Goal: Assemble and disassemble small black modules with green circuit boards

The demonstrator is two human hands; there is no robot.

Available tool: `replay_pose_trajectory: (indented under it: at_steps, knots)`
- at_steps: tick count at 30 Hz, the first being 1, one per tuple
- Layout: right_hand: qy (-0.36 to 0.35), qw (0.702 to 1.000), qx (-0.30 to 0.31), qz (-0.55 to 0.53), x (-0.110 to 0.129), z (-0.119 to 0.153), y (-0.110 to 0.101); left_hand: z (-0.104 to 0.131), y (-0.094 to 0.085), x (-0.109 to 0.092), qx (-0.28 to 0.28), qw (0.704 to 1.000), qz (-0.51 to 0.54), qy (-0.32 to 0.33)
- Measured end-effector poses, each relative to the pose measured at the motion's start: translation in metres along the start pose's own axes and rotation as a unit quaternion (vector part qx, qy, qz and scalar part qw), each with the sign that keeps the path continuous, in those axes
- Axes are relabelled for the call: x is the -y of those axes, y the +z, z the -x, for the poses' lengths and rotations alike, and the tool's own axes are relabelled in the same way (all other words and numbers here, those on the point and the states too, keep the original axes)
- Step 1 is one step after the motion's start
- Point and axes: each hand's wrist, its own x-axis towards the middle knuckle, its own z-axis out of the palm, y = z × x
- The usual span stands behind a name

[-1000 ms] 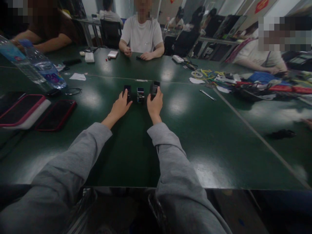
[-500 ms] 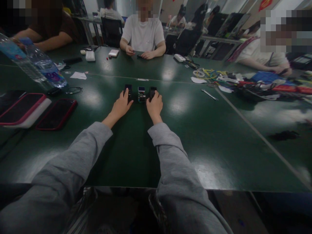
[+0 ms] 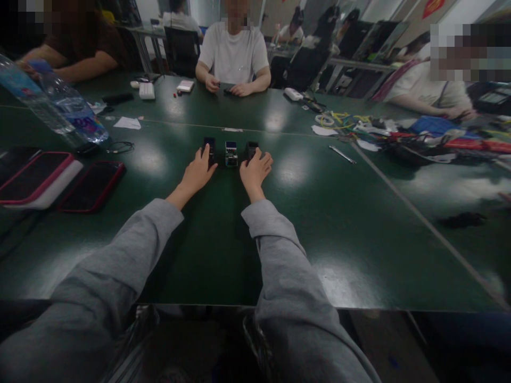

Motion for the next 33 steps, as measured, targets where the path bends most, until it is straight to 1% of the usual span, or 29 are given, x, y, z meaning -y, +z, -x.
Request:
replay_pose_trajectory:
  at_steps: [4, 9, 11, 13, 15, 16, 18, 20, 21, 23, 26, 33]
  knots:
    - [-0.004, 1.0, -0.006, -0.002, -0.001, 0.0, 0.003, -0.001, 0.002, 0.002, -0.004, 1.0, 0.009, 0.003]
    - [-0.006, 0.999, -0.04, -0.024, -0.001, -0.002, 0.004, -0.001, 0.004, 0.003, -0.012, 1.0, 0.021, 0.008]
    - [-0.03, 0.998, -0.054, -0.035, 0.001, -0.002, 0.001, -0.002, 0.005, 0.003, -0.013, 1.0, 0.025, 0.009]
    - [-0.088, 0.993, -0.057, -0.046, 0.005, 0.0, -0.006, -0.002, 0.006, 0.003, -0.016, 0.999, 0.029, 0.008]
    - [-0.17, 0.983, -0.037, -0.053, 0.01, 0.004, -0.012, -0.003, 0.007, 0.004, -0.018, 0.999, 0.031, 0.007]
    - [-0.211, 0.976, -0.017, -0.054, 0.013, 0.006, -0.014, -0.003, 0.007, 0.004, -0.019, 0.999, 0.032, 0.008]
    - [-0.276, 0.959, 0.045, -0.052, 0.017, 0.009, -0.015, -0.004, 0.008, 0.005, -0.022, 0.999, 0.033, 0.01]
    - [-0.308, 0.943, 0.114, -0.053, 0.017, 0.01, -0.011, -0.004, 0.009, 0.006, -0.025, 0.999, 0.033, 0.014]
    - [-0.315, 0.937, 0.141, -0.054, 0.017, 0.01, -0.008, -0.004, 0.01, 0.006, -0.027, 0.999, 0.033, 0.015]
    - [-0.317, 0.932, 0.165, -0.056, 0.014, 0.007, -0.002, -0.004, 0.01, 0.006, -0.028, 0.999, 0.033, 0.014]
    - [-0.318, 0.932, 0.163, -0.057, 0.012, 0.004, 0.002, -0.004, 0.009, 0.006, -0.025, 0.999, 0.028, 0.01]
    - [-0.315, 0.933, 0.166, -0.057, 0.012, 0.004, 0.001, -0.003, 0.006, 0.004, -0.015, 1.0, 0.014, 0.008]
